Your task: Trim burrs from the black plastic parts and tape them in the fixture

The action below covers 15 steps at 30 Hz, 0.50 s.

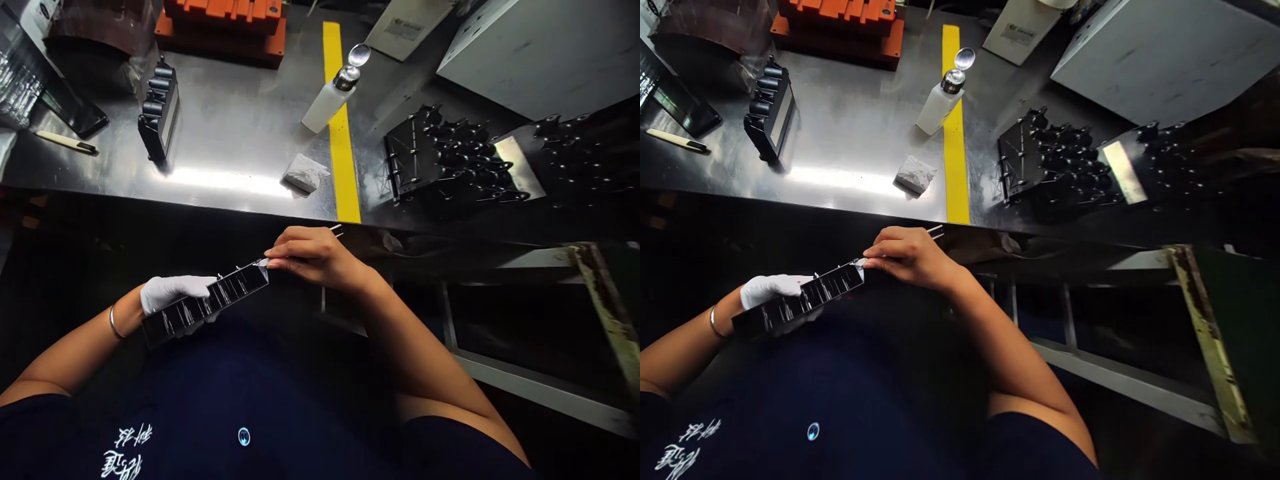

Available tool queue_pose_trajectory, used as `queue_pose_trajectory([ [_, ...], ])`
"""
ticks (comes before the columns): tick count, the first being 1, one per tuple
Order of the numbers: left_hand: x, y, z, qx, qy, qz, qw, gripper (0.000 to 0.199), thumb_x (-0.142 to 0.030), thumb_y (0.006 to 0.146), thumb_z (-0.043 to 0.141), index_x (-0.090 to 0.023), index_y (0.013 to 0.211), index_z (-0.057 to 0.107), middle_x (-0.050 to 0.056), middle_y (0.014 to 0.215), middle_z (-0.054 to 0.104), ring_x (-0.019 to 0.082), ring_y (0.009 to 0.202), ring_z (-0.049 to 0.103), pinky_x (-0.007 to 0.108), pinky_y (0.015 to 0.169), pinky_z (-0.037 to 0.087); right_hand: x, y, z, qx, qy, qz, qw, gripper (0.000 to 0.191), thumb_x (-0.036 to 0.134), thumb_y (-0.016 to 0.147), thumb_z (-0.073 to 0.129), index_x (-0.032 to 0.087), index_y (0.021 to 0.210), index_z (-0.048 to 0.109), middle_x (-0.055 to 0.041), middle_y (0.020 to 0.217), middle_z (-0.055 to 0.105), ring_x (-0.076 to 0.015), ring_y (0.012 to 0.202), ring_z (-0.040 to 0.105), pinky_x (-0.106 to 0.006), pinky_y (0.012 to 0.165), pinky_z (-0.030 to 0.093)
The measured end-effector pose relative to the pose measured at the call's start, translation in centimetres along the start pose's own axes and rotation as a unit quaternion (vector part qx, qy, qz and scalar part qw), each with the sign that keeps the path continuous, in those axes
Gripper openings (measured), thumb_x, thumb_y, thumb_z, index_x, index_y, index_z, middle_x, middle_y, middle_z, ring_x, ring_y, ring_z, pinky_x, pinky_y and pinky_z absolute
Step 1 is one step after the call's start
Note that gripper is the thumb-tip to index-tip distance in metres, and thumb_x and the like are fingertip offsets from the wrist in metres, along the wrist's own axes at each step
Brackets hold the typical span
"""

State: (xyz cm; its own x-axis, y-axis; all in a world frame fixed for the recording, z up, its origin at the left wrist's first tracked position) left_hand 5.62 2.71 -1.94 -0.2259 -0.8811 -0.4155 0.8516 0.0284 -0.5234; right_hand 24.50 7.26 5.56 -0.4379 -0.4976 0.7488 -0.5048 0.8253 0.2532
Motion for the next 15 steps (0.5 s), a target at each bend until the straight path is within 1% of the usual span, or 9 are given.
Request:
queue_pose_trajectory([
  [1, 0.0, 0.1, 0.1, 0.011, -0.010, 0.006, 1.000, 0.053, -0.041, 0.071, 0.062, -0.016, 0.117, 0.057, 0.007, 0.078, 0.065, 0.019, 0.059, 0.063, 0.031, 0.053, 0.050, -0.2, 0.0, -0.1, -0.044, 0.008, -0.004, 0.999, 0.012, 0.033, 0.081, 0.068, 0.024, 0.085, 0.074, -0.0033, 0.076, 0.069, -0.0130, 0.064, 0.064, -0.024, 0.057, 0.050],
  [3, -0.3, 0.3, 0.3, 0.024, -0.014, 0.036, 0.999, 0.053, -0.043, 0.070, 0.059, -0.013, 0.114, 0.054, 0.006, 0.077, 0.063, 0.017, 0.050, 0.059, 0.029, 0.047, 0.047, -0.6, -0.2, -0.4, -0.156, 0.018, 0.002, 0.988, 0.010, 0.030, 0.083, 0.067, 0.022, 0.085, 0.073, -0.0035, 0.075, 0.070, -0.0137, 0.066, 0.065, -0.025, 0.059, 0.051],
  [5, -0.8, 0.6, 0.2, 0.014, -0.003, 0.067, 0.998, 0.051, -0.043, 0.071, 0.060, -0.013, 0.111, 0.053, 0.005, 0.078, 0.062, 0.013, 0.048, 0.056, 0.026, 0.045, 0.045, -0.8, -0.7, -0.6, -0.253, 0.009, 0.025, 0.967, 0.010, 0.027, 0.085, 0.064, 0.020, 0.084, 0.072, -0.0035, 0.074, 0.071, -0.0139, 0.067, 0.065, -0.026, 0.061, 0.052],
  [6, -1.1, 0.6, 0.1, -0.001, 0.008, 0.082, 0.997, 0.049, -0.042, 0.071, 0.061, -0.013, 0.110, 0.053, 0.004, 0.079, 0.062, 0.012, 0.049, 0.055, 0.025, 0.046, 0.044, -0.8, -0.9, -0.5, -0.276, -0.001, 0.040, 0.960, 0.012, 0.025, 0.087, 0.061, 0.019, 0.083, 0.071, -0.0030, 0.072, 0.070, -0.0134, 0.065, 0.065, -0.025, 0.061, 0.052],
  [7, -1.4, 0.7, 0.0, -0.019, 0.026, 0.100, 0.994, 0.047, -0.041, 0.072, 0.063, -0.014, 0.109, 0.053, 0.004, 0.080, 0.062, 0.011, 0.053, 0.055, 0.024, 0.049, 0.045, -0.7, -0.9, -0.3, -0.280, -0.013, 0.054, 0.959, 0.015, 0.024, 0.089, 0.058, 0.019, 0.082, 0.070, -0.0023, 0.070, 0.070, -0.0127, 0.063, 0.065, -0.024, 0.060, 0.051],
  [9, -2.2, 0.6, -0.2, -0.056, 0.073, 0.141, 0.986, 0.045, -0.038, 0.071, 0.067, -0.013, 0.107, 0.055, 0.005, 0.085, 0.062, 0.013, 0.065, 0.056, 0.024, 0.059, 0.047, -0.2, -0.8, 0.4, -0.247, -0.038, 0.066, 0.966, 0.020, 0.023, 0.091, 0.054, 0.019, 0.078, 0.069, -0.0010, 0.066, 0.068, -0.0114, 0.058, 0.063, -0.022, 0.056, 0.050],
  [11, -2.8, 0.5, -0.3, -0.084, 0.118, 0.170, 0.975, 0.046, -0.037, 0.071, 0.070, -0.013, 0.108, 0.056, 0.006, 0.092, 0.061, 0.016, 0.079, 0.058, 0.027, 0.069, 0.048, 0.4, -0.7, 0.9, -0.221, -0.062, 0.068, 0.971, 0.022, 0.022, 0.092, 0.052, 0.018, 0.077, 0.068, -0.0011, 0.066, 0.069, -0.0110, 0.057, 0.064, -0.021, 0.055, 0.049],
  [13, -3.0, 0.5, -0.4, -0.104, 0.146, 0.177, 0.968, 0.049, -0.040, 0.071, 0.070, -0.014, 0.111, 0.055, 0.007, 0.098, 0.061, 0.020, 0.089, 0.057, 0.031, 0.077, 0.047, 0.7, -0.7, 1.2, -0.213, -0.084, 0.074, 0.971, 0.022, 0.021, 0.092, 0.051, 0.017, 0.078, 0.068, -0.0019, 0.069, 0.071, -0.0112, 0.059, 0.065, -0.021, 0.055, 0.049],
  [15, -2.9, 0.6, -0.5, -0.125, 0.160, 0.173, 0.964, 0.051, -0.041, 0.072, 0.069, -0.015, 0.113, 0.055, 0.007, 0.101, 0.061, 0.022, 0.094, 0.057, 0.035, 0.081, 0.047, 0.8, -0.8, 1.5, -0.216, -0.099, 0.084, 0.968, 0.023, 0.022, 0.092, 0.051, 0.017, 0.077, 0.068, -0.0023, 0.070, 0.071, -0.0116, 0.059, 0.065, -0.021, 0.055, 0.049],
])
Point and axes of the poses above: each hand's wrist, its own y-axis towards the middle knuckle, its own z-axis out of the palm, x = y × z, the point moved 7 cm from there along y, towards the middle knuckle
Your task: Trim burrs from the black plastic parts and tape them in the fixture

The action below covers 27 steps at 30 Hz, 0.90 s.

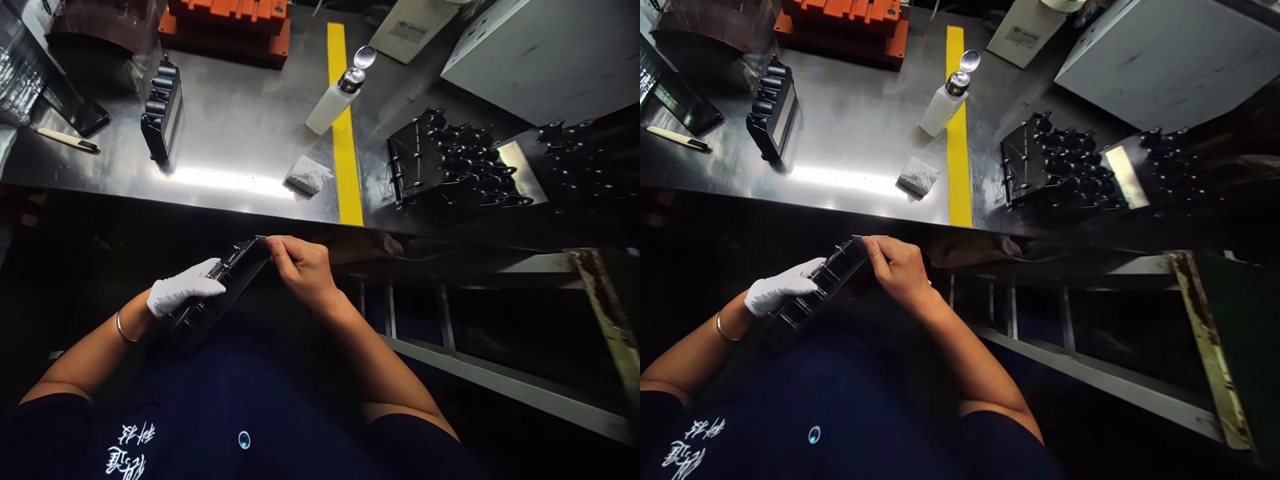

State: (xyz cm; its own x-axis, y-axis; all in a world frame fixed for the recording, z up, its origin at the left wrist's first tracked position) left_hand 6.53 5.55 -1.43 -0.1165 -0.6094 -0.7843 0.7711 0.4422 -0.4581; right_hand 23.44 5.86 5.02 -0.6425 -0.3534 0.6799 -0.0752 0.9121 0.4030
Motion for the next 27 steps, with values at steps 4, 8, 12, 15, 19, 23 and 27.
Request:
queue_pose_trajectory([
  [4, 0.4, 0.1, -0.2, -0.016, 0.020, -0.003, 1.000, 0.051, -0.043, 0.073, 0.068, -0.016, 0.113, 0.055, 0.007, 0.101, 0.061, 0.023, 0.095, 0.058, 0.038, 0.084, 0.047, 0.1, -0.5, 0.7, -0.003, -0.036, 0.001, 0.999, 0.028, 0.026, 0.094, 0.049, 0.018, 0.074, 0.067, -0.0020, 0.066, 0.069, -0.0115, 0.058, 0.063, -0.021, 0.055, 0.047],
  [8, 0.7, 0.3, -0.5, -0.026, 0.040, 0.002, 0.999, 0.049, -0.045, 0.073, 0.068, -0.017, 0.111, 0.056, 0.007, 0.100, 0.063, 0.023, 0.093, 0.060, 0.039, 0.084, 0.048, 0.4, -0.7, 1.0, 0.025, -0.084, -0.016, 0.996, 0.034, 0.028, 0.095, 0.048, 0.017, 0.066, 0.063, -0.0015, 0.058, 0.064, -0.0099, 0.050, 0.057, -0.022, 0.050, 0.041],
  [12, 0.3, 0.7, -1.1, -0.082, 0.094, 0.031, 0.992, 0.052, -0.053, 0.076, 0.063, -0.015, 0.111, 0.058, 0.009, 0.105, 0.065, 0.027, 0.099, 0.061, 0.042, 0.086, 0.049, 0.5, -0.5, 0.1, 0.032, -0.016, -0.028, 0.999, 0.029, 0.025, 0.096, 0.046, 0.017, 0.075, 0.064, -0.0021, 0.066, 0.067, -0.0102, 0.057, 0.061, -0.020, 0.054, 0.044],
  [15, -0.2, 0.5, -2.6, -0.222, 0.185, 0.079, 0.954, 0.068, -0.053, 0.067, 0.072, -0.015, 0.120, 0.053, 0.011, 0.114, 0.063, 0.030, 0.107, 0.059, 0.044, 0.091, 0.049, 0.5, -0.4, -1.1, 0.000, -0.019, -0.039, 0.999, 0.027, 0.029, 0.096, 0.045, 0.016, 0.082, 0.064, -0.0045, 0.072, 0.068, -0.0119, 0.064, 0.063, -0.021, 0.058, 0.046],
  [19, -0.2, -0.5, -3.3, -0.330, 0.315, 0.178, 0.872, 0.083, -0.045, 0.055, 0.083, -0.020, 0.126, 0.048, 0.010, 0.120, 0.062, 0.030, 0.113, 0.059, 0.044, 0.097, 0.047, 1.6, -0.6, -1.1, 0.016, -0.122, -0.118, 0.985, 0.037, 0.047, 0.093, 0.048, 0.015, 0.077, 0.061, -0.0042, 0.064, 0.063, -0.0125, 0.057, 0.056, -0.024, 0.054, 0.039],
  [23, 0.2, -1.1, -2.6, -0.335, 0.365, 0.262, 0.828, 0.076, -0.042, 0.059, 0.082, -0.023, 0.125, 0.049, 0.007, 0.118, 0.063, 0.026, 0.108, 0.063, 0.039, 0.093, 0.051, 2.0, -1.0, -0.2, 0.084, -0.180, -0.159, 0.967, 0.048, 0.051, 0.094, 0.042, 0.017, 0.063, 0.054, -0.0014, 0.054, 0.053, -0.0106, 0.050, 0.046, -0.025, 0.049, 0.028],
  [27, 0.0, -1.1, -2.0, -0.319, 0.377, 0.296, 0.817, 0.071, -0.040, 0.061, 0.081, -0.022, 0.122, 0.050, 0.007, 0.113, 0.065, 0.023, 0.101, 0.065, 0.036, 0.089, 0.053, 2.3, -1.3, -0.3, 0.107, -0.160, -0.179, 0.965, 0.050, 0.047, 0.095, 0.044, 0.018, 0.054, 0.045, 0.0019, 0.049, 0.045, -0.0083, 0.046, 0.037, -0.025, 0.048, 0.022],
])
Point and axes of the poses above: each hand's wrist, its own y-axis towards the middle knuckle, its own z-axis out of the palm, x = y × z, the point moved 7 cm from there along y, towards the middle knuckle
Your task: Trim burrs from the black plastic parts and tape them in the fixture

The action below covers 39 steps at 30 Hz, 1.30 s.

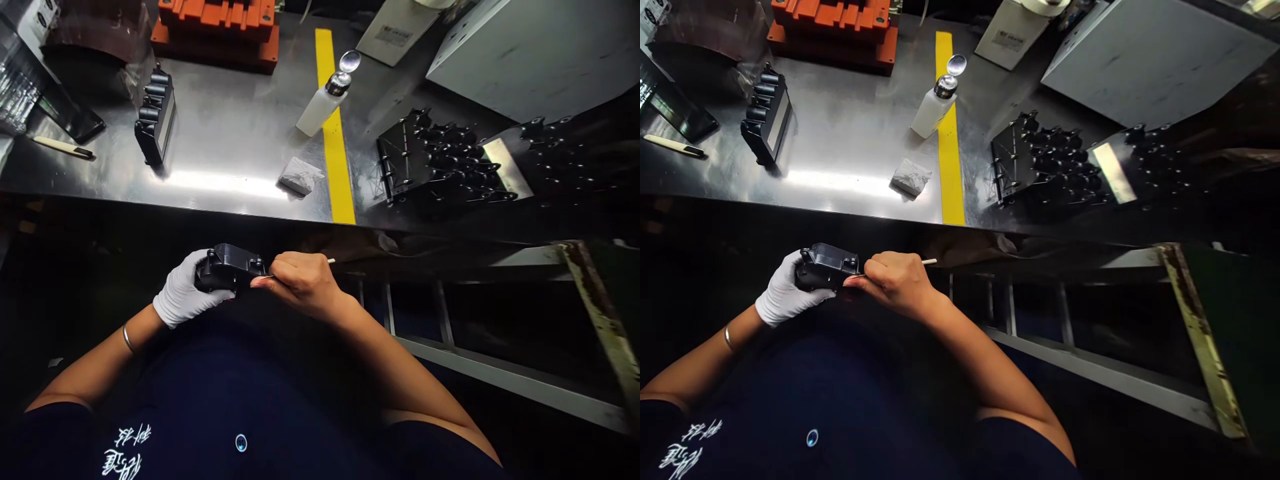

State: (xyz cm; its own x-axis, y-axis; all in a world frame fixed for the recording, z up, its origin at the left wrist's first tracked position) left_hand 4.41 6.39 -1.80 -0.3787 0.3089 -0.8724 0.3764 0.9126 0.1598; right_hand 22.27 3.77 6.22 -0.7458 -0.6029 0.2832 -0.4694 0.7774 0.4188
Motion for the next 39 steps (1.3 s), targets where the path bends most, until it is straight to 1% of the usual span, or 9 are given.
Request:
queue_pose_trajectory([
  [5, 0.7, -0.1, 0.4, 0.022, -0.025, -0.016, 0.999, 0.074, -0.039, 0.062, 0.081, -0.022, 0.125, 0.047, 0.007, 0.113, 0.064, 0.024, 0.101, 0.065, 0.038, 0.089, 0.053, 0.2, 0.0, -0.1, 0.002, -0.004, -0.007, 1.000, 0.049, 0.049, 0.096, 0.041, 0.017, 0.059, 0.049, 0.0007, 0.054, 0.047, -0.0091, 0.050, 0.039, -0.024, 0.049, 0.023],
  [9, 1.5, -0.3, 0.9, 0.057, -0.045, -0.066, 0.995, 0.080, -0.042, 0.061, 0.080, -0.021, 0.129, 0.043, 0.009, 0.116, 0.063, 0.027, 0.104, 0.063, 0.042, 0.092, 0.050, 0.4, 0.0, -0.1, 0.000, -0.004, -0.017, 1.000, 0.051, 0.050, 0.094, 0.042, 0.017, 0.055, 0.046, 0.0017, 0.052, 0.044, -0.0087, 0.048, 0.036, -0.025, 0.047, 0.022],
  [14, 1.0, 0.0, 1.1, 0.096, -0.064, -0.128, 0.985, 0.081, -0.044, 0.055, 0.083, -0.019, 0.123, 0.046, 0.010, 0.117, 0.062, 0.028, 0.107, 0.061, 0.045, 0.096, 0.047, 0.3, -0.2, 0.3, 0.024, 0.008, -0.004, 1.000, 0.053, 0.052, 0.092, 0.045, 0.018, 0.051, 0.044, 0.0023, 0.048, 0.041, -0.0088, 0.046, 0.035, -0.026, 0.047, 0.021],
  [16, 0.9, -0.1, 1.1, 0.096, -0.099, -0.161, 0.977, 0.076, -0.044, 0.056, 0.083, -0.018, 0.119, 0.049, 0.009, 0.113, 0.064, 0.028, 0.104, 0.062, 0.045, 0.094, 0.049, 0.2, -0.4, 0.1, 0.013, 0.051, 0.009, 0.999, 0.049, 0.051, 0.094, 0.043, 0.019, 0.057, 0.050, 0.0017, 0.051, 0.045, -0.0093, 0.047, 0.039, -0.025, 0.047, 0.025],
  [18, 1.0, -0.1, 0.7, 0.067, -0.141, -0.178, 0.972, 0.069, -0.043, 0.059, 0.082, -0.018, 0.115, 0.052, 0.008, 0.108, 0.065, 0.026, 0.100, 0.064, 0.043, 0.090, 0.051, -0.1, -0.6, -0.2, -0.011, 0.100, 0.041, 0.994, 0.043, 0.043, 0.098, 0.036, 0.018, 0.070, 0.057, 0.0001, 0.057, 0.051, -0.0099, 0.051, 0.045, -0.023, 0.050, 0.032],
  [22, 0.2, 0.1, -0.4, 0.023, -0.139, -0.107, 0.984, 0.049, -0.037, 0.066, 0.079, -0.019, 0.106, 0.060, 0.006, 0.104, 0.067, 0.022, 0.095, 0.064, 0.039, 0.090, 0.051, -0.4, -1.1, -0.5, -0.036, 0.121, 0.090, 0.988, 0.030, 0.025, 0.097, 0.040, 0.017, 0.077, 0.060, 0.0007, 0.057, 0.052, -0.0097, 0.051, 0.047, -0.023, 0.053, 0.037],
  [29, -1.4, 0.2, -1.3, 0.028, -0.096, -0.018, 0.995, 0.036, -0.030, 0.073, 0.076, -0.018, 0.105, 0.063, 0.008, 0.101, 0.067, 0.021, 0.093, 0.065, 0.036, 0.085, 0.053, -0.2, -1.4, 0.3, -0.029, 0.116, 0.078, 0.990, 0.026, 0.023, 0.094, 0.046, 0.016, 0.076, 0.063, -0.0005, 0.059, 0.058, -0.0096, 0.052, 0.050, -0.023, 0.054, 0.038],
  [35, -4.1, 0.1, -0.8, 0.100, -0.092, 0.129, 0.982, 0.027, -0.024, 0.078, 0.067, -0.020, 0.104, 0.064, 0.009, 0.097, 0.070, 0.022, 0.092, 0.066, 0.038, 0.083, 0.052, -1.1, -1.5, 1.3, 0.013, 0.148, 0.100, 0.984, 0.035, 0.029, 0.097, 0.040, 0.017, 0.071, 0.060, -0.0005, 0.057, 0.055, -0.0099, 0.052, 0.049, -0.023, 0.053, 0.037],
  [39, -3.7, 0.3, -0.9, 0.119, -0.059, 0.178, 0.975, 0.028, -0.024, 0.077, 0.065, -0.022, 0.104, 0.066, 0.010, 0.100, 0.072, 0.024, 0.099, 0.066, 0.043, 0.091, 0.049, -0.6, -1.7, 1.2, 0.082, 0.259, 0.093, 0.958, 0.042, 0.037, 0.098, 0.036, 0.018, 0.065, 0.052, 0.0012, 0.057, 0.049, -0.0084, 0.051, 0.043, -0.022, 0.050, 0.034],
])
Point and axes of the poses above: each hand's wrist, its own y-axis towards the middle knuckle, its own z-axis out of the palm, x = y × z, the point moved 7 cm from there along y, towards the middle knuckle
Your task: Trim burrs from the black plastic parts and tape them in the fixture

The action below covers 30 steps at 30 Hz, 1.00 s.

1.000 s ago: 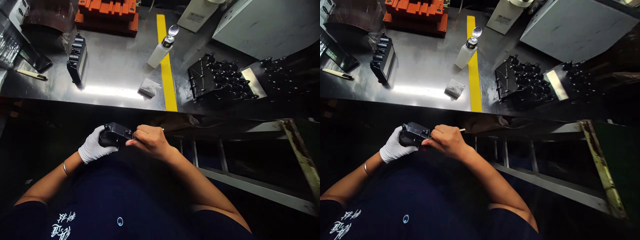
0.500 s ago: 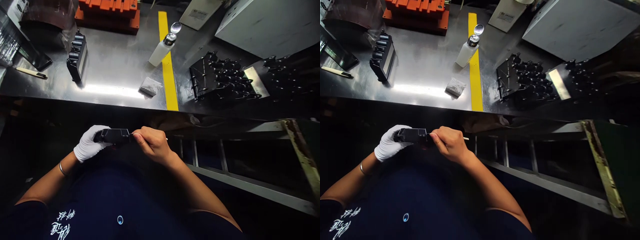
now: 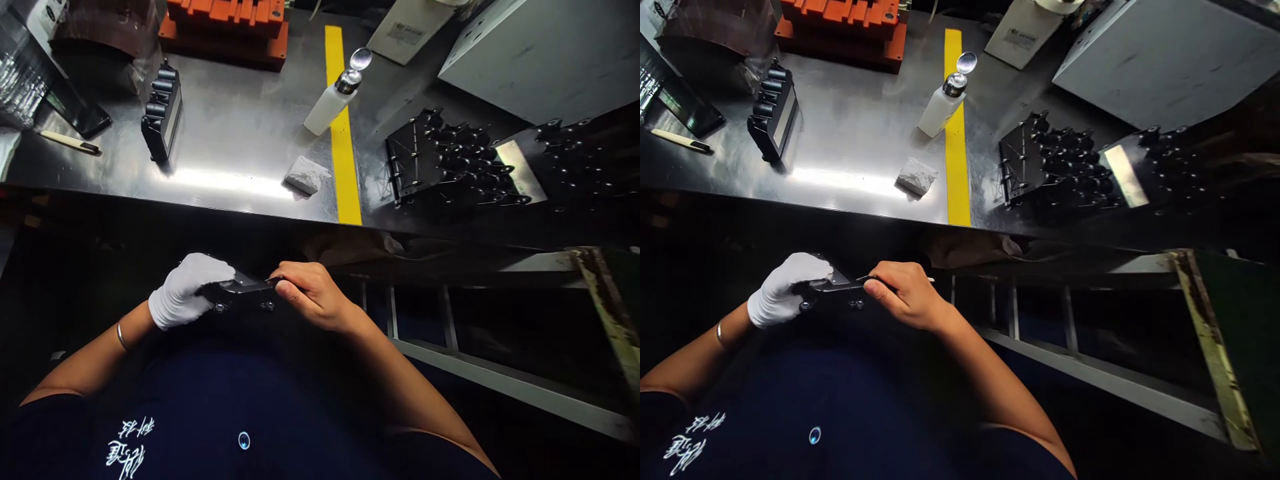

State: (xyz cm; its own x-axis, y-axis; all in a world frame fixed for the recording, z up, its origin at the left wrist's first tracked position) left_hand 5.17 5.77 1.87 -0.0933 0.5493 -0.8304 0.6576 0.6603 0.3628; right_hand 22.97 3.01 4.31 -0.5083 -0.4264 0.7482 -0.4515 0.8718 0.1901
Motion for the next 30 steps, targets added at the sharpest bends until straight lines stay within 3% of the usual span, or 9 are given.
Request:
queue_pose_trajectory([
  [4, 1.0, 0.1, -0.8, -0.016, 0.003, -0.035, 0.999, 0.027, -0.027, 0.075, 0.068, -0.022, 0.101, 0.068, 0.009, 0.099, 0.072, 0.025, 0.099, 0.065, 0.044, 0.093, 0.048, 1.1, -0.3, 0.3, 0.067, 0.054, -0.029, 0.996, 0.049, 0.038, 0.097, 0.042, 0.019, 0.052, 0.035, 0.0055, 0.049, 0.033, -0.0065, 0.044, 0.031, -0.023, 0.046, 0.027],
  [7, 2.3, 0.3, -1.5, -0.049, -0.075, -0.156, 0.984, 0.041, -0.034, 0.070, 0.075, -0.019, 0.107, 0.066, 0.009, 0.102, 0.070, 0.024, 0.094, 0.065, 0.040, 0.087, 0.050, 1.7, 0.2, -0.6, 0.010, 0.012, -0.077, 0.997, 0.046, 0.039, 0.098, 0.038, 0.019, 0.057, 0.043, 0.0028, 0.052, 0.042, -0.0081, 0.048, 0.038, -0.023, 0.049, 0.031],
  [10, 3.7, -0.1, 0.0, 0.023, -0.214, -0.299, 0.930, 0.061, -0.044, 0.067, 0.076, -0.016, 0.119, 0.061, 0.007, 0.098, 0.069, 0.023, 0.085, 0.065, 0.036, 0.079, 0.052, 2.3, 1.2, -1.3, -0.050, -0.109, -0.118, 0.986, 0.046, 0.058, 0.090, 0.045, 0.018, 0.068, 0.053, 0.0002, 0.057, 0.049, -0.0106, 0.053, 0.043, -0.024, 0.050, 0.031],
  [12, 4.1, -0.3, 1.2, 0.081, -0.276, -0.342, 0.895, 0.062, -0.049, 0.067, 0.074, -0.014, 0.116, 0.062, 0.006, 0.092, 0.068, 0.022, 0.081, 0.063, 0.034, 0.075, 0.052, 2.7, 2.0, -1.1, -0.043, -0.170, -0.137, 0.975, 0.054, 0.069, 0.083, 0.045, 0.018, 0.068, 0.055, 0.0003, 0.058, 0.047, -0.0109, 0.053, 0.041, -0.024, 0.049, 0.028],
  [14, 4.3, -0.3, 1.7, 0.104, -0.289, -0.356, 0.882, 0.060, -0.051, 0.066, 0.074, -0.014, 0.111, 0.065, 0.006, 0.090, 0.067, 0.022, 0.081, 0.061, 0.033, 0.074, 0.050, 2.9, 2.5, -0.8, -0.020, -0.192, -0.155, 0.969, 0.058, 0.071, 0.084, 0.039, 0.018, 0.064, 0.053, 0.0009, 0.057, 0.045, -0.0103, 0.052, 0.039, -0.024, 0.048, 0.025],
  [17, 4.6, -0.3, 1.9, 0.093, -0.294, -0.362, 0.880, 0.062, -0.053, 0.064, 0.074, -0.013, 0.110, 0.064, 0.006, 0.090, 0.066, 0.021, 0.080, 0.060, 0.031, 0.072, 0.049, 3.1, 2.7, -0.5, -0.007, -0.191, -0.175, 0.966, 0.058, 0.065, 0.088, 0.038, 0.018, 0.056, 0.048, 0.0019, 0.055, 0.040, -0.0097, 0.051, 0.036, -0.025, 0.048, 0.023],
  [23, 4.7, -0.3, 2.7, 0.065, -0.334, -0.357, 0.870, 0.067, -0.057, 0.066, 0.072, -0.012, 0.114, 0.061, 0.007, 0.093, 0.067, 0.021, 0.080, 0.060, 0.030, 0.071, 0.049, 2.4, 2.4, -0.8, -0.071, -0.224, -0.136, 0.962, 0.058, 0.066, 0.088, 0.037, 0.018, 0.061, 0.054, -0.0002, 0.058, 0.045, -0.0108, 0.054, 0.038, -0.026, 0.050, 0.025],
  [27, 5.0, -0.3, 2.8, 0.055, -0.317, -0.353, 0.879, 0.065, -0.056, 0.071, 0.069, -0.012, 0.118, 0.060, 0.010, 0.099, 0.067, 0.023, 0.086, 0.061, 0.031, 0.074, 0.049, 2.3, 2.6, -0.7, -0.087, -0.218, -0.134, 0.963, 0.057, 0.060, 0.092, 0.036, 0.018, 0.056, 0.049, -0.0001, 0.055, 0.045, -0.0103, 0.052, 0.039, -0.026, 0.049, 0.024],
  [30, 5.1, -0.4, 2.5, 0.057, -0.316, -0.357, 0.877, 0.065, -0.057, 0.068, 0.070, -0.012, 0.115, 0.062, 0.009, 0.096, 0.068, 0.023, 0.083, 0.062, 0.032, 0.073, 0.050, 1.7, 2.5, -0.1, -0.042, -0.161, -0.121, 0.979, 0.053, 0.057, 0.092, 0.041, 0.018, 0.056, 0.044, 0.0016, 0.052, 0.045, -0.0085, 0.048, 0.038, -0.026, 0.047, 0.022],
])
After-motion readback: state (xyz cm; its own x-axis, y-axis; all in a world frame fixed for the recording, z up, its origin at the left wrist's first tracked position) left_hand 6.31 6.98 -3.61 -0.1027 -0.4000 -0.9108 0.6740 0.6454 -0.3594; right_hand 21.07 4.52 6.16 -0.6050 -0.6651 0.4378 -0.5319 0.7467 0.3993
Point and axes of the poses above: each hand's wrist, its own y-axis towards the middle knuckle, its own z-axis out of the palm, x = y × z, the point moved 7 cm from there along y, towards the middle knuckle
